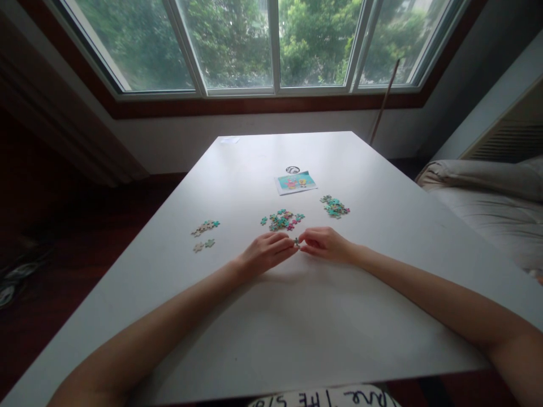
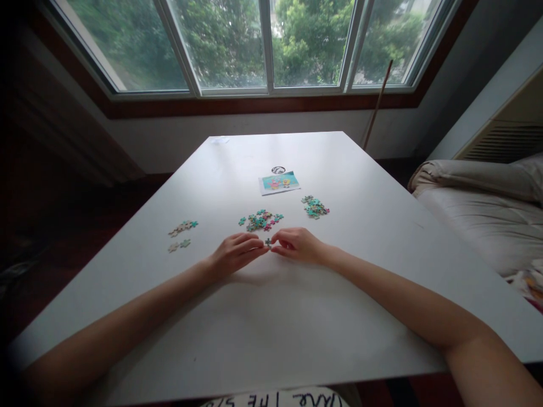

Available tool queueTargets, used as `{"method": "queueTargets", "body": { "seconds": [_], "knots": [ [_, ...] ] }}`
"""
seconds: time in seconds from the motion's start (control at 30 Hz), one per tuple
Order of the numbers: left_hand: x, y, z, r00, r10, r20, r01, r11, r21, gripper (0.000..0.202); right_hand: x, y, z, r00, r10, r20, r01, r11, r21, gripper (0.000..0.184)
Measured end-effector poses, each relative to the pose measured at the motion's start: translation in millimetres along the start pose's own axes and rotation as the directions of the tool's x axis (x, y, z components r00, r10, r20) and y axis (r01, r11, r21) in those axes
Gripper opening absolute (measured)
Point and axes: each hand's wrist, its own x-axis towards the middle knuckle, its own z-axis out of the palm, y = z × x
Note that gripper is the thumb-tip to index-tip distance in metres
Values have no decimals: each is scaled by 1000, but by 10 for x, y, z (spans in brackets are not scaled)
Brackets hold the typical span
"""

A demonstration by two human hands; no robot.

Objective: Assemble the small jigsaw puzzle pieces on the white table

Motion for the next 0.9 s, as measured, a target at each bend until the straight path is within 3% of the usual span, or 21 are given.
{"method": "queueTargets", "body": {
  "seconds": [0.17,0.3,0.4,0.57,0.9],
  "knots": [
    [17,-35,1,1000,1,4,-1,999,-47,3,-12,22,7,999,-25,-39,27,998,59,24],
    [8,-25,23,1000,-25,12,25,997,-68,6,12,13,41,997,50,-53,-42,989,142,26],
    [-17,-29,42,998,-46,44,49,996,-77,8,34,6,71,987,162,-11,-155,959,238,29],
    [-36,-41,68,992,-81,97,89,993,-82,8,52,20,102,945,311,98,-321,837,444,34],
    [-46,-17,84,990,-138,40,140,988,-62,8,77,-46,66,917,372,145,-390,757,524,38]
  ]
}}
